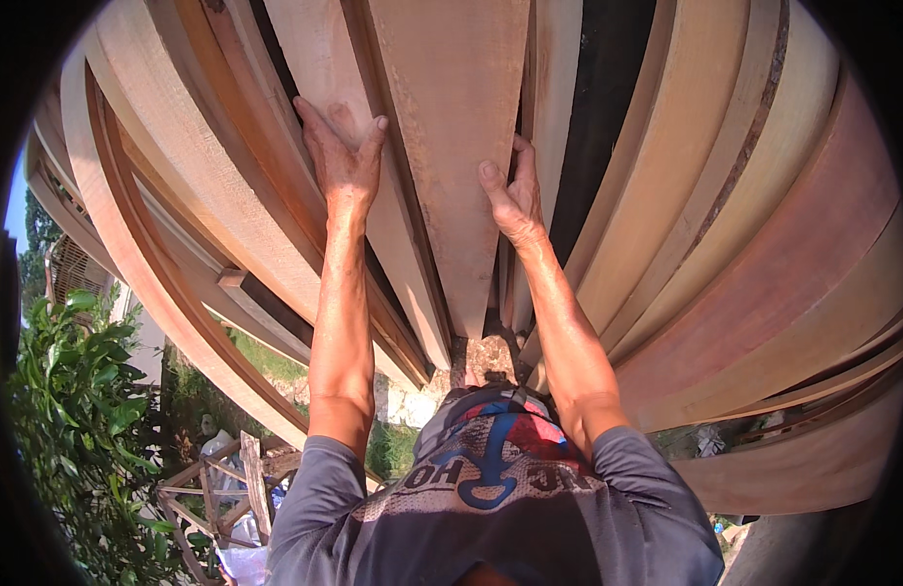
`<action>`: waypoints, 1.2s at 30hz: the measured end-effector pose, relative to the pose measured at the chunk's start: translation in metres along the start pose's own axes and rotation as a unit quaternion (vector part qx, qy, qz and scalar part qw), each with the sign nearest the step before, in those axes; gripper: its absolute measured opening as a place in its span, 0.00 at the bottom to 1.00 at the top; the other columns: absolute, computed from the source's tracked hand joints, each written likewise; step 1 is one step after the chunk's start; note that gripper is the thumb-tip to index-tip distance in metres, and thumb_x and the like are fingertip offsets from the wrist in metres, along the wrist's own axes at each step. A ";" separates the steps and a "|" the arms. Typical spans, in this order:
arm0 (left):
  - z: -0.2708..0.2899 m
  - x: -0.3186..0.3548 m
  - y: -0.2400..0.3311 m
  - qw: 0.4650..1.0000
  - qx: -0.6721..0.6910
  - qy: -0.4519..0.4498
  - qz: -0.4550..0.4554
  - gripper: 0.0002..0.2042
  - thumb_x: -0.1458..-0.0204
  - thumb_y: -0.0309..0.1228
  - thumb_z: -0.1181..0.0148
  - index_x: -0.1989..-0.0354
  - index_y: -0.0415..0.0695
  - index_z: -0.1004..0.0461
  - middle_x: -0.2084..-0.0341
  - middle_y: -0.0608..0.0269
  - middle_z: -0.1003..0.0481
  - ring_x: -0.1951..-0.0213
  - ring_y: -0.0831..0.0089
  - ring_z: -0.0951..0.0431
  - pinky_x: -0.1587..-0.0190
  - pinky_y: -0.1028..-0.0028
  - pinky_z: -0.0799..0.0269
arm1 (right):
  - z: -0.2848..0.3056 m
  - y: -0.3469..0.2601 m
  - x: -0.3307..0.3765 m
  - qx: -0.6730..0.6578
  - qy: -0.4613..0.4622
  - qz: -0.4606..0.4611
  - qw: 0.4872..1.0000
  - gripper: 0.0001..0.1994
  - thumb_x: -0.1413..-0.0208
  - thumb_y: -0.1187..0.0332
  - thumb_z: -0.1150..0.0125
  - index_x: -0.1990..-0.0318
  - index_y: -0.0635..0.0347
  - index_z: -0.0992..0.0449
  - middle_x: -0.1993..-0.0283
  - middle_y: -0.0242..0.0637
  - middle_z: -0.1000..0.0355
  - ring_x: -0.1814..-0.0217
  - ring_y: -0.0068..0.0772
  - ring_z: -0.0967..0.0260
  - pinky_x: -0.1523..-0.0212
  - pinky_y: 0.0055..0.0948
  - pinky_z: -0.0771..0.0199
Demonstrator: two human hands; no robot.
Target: The person repeatedly lifts, slides, and repositions long wooden planks stored vertically in an outdoor rack. The hands move planks one at a time, shifting them within the stack and occasionally pulling them forward to inspect or rearrange them.
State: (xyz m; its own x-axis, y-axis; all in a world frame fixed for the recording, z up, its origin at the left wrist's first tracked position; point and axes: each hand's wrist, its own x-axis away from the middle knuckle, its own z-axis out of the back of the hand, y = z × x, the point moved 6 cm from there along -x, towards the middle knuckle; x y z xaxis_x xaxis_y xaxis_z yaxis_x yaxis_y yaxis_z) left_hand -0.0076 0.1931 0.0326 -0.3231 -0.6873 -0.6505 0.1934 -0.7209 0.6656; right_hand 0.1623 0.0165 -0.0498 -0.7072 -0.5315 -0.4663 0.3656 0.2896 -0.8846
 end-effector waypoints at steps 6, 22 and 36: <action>-0.012 0.060 0.029 0.979 0.110 -0.074 -0.153 0.53 0.49 0.63 0.34 0.26 0.35 0.49 0.29 0.33 0.46 0.27 0.43 0.44 0.28 0.51 0.44 | 0.024 -0.002 0.042 0.076 0.039 0.062 0.994 0.51 0.41 0.25 0.56 0.30 0.68 0.43 0.34 0.54 0.36 0.32 0.48 0.38 0.33 0.45 0.38; -0.081 0.132 0.077 0.854 0.457 -0.234 0.081 0.51 0.61 0.69 0.27 0.43 0.31 0.32 0.54 0.50 0.22 0.50 0.67 0.23 0.46 0.66 0.26 | 0.095 -0.054 0.097 0.113 0.213 0.068 0.968 0.45 0.45 0.23 0.49 0.56 0.70 0.26 0.63 0.34 0.28 0.58 0.32 0.32 0.52 0.39 0.30; -0.161 0.111 0.050 0.884 0.391 -0.238 0.094 0.47 0.44 0.59 0.36 0.28 0.34 0.45 0.38 0.40 0.36 0.33 0.54 0.36 0.32 0.60 0.39 | 0.106 0.004 0.022 0.082 0.110 0.011 0.990 0.46 0.40 0.30 0.46 0.37 0.70 0.31 0.42 0.48 0.27 0.38 0.42 0.31 0.38 0.41 0.33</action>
State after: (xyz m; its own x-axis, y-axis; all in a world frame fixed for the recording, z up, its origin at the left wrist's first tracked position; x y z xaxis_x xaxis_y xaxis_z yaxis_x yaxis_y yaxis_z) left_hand 0.1152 0.0665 -0.0653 -0.7423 -0.5387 -0.3986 -0.3549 -0.1885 0.9157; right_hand 0.2121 -0.0789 -0.0645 -0.8065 -0.3340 -0.4878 0.4631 0.1558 -0.8725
